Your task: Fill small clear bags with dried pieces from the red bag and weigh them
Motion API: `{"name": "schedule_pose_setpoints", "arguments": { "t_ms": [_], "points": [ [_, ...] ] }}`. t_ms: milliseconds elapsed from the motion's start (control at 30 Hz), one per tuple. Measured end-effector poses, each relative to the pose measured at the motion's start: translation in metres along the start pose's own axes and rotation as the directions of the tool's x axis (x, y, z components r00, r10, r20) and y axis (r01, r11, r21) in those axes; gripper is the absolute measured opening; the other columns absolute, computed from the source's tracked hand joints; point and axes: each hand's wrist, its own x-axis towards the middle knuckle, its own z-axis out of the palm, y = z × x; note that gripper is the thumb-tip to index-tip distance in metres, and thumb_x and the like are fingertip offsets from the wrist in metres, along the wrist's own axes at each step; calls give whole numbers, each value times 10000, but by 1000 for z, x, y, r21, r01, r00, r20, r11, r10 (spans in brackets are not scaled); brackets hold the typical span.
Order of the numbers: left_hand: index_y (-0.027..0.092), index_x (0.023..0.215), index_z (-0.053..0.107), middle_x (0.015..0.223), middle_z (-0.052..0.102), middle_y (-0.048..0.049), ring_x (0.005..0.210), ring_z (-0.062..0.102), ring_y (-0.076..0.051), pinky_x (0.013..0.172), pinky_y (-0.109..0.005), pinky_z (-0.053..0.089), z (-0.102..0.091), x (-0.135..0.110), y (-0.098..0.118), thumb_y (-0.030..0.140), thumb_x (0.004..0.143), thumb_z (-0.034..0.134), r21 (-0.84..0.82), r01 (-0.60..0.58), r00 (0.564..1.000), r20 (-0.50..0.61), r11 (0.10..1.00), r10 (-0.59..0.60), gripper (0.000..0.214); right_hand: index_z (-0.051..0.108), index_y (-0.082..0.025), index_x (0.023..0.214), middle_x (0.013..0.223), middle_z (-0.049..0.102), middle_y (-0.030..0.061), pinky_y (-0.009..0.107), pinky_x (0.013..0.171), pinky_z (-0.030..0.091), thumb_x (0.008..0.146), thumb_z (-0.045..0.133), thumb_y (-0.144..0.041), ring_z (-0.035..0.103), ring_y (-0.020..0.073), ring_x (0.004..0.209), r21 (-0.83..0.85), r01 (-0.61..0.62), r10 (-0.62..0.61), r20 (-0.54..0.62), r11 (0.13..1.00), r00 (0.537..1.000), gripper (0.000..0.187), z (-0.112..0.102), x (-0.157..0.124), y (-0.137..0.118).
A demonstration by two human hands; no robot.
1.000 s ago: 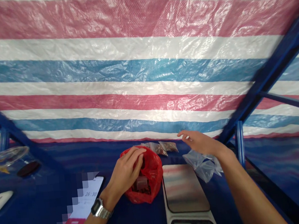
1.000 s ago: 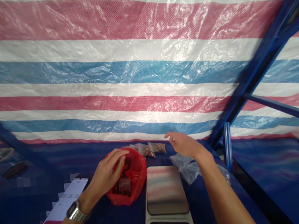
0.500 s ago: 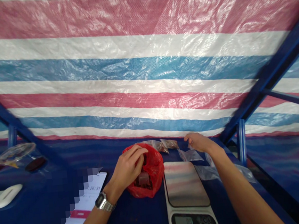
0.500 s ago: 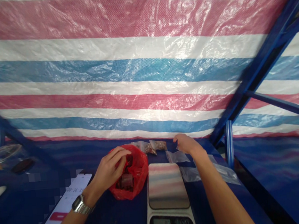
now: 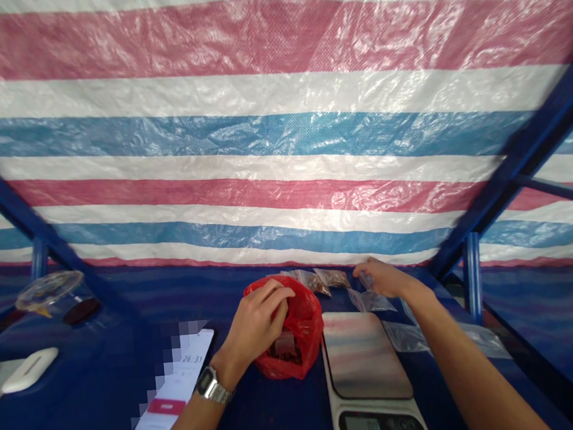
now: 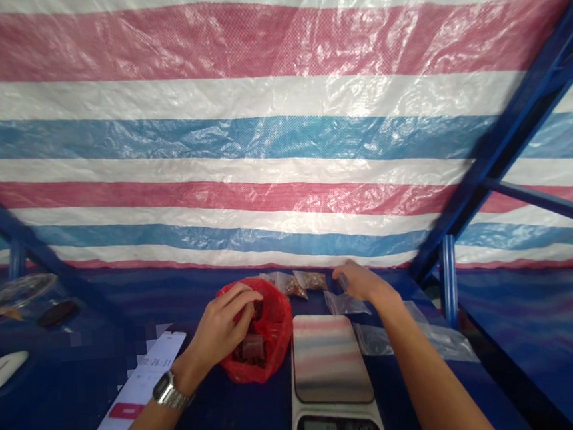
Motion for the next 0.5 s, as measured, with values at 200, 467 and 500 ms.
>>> {"name": "schedule_pose_setpoints", "arguments": {
  "t_ms": [200,467,500],
  "points": [
    [216,1050,663,993,720,-44,905,691,-176,815,-299,549,2,0,1,79,989,495,-15,7,1000,16,1000,-6,226,758,-160,880,986,719,95,285,835,502,778,623,-81,667,212,905,-24,-16,14,-47,1000,999,187,-8,-1,-6],
    [259,1303,604,1235,687,-84,1170,663,-225,1009,-369,552,9,-1,18,277,1002,591,-136,68,997,52,988,-61,302,665,-230,951,1029,680,64,367,929,506,1004,554,-301,660,233,1001,53,342,-281,-460,938,842,142,-39,-48,-96],
    [269,1400,542,1348,642,-103,1279,612,-255,1084,-409,521,10,-2,20,353,963,668,-157,95,994,61,983,-86,462,656,-237,974,1058,678,66,366,942,505,1014,551,-283,658,230,1026,63,385,-297,-526,921,797,121,-34,-55,-114]
  ]
}}
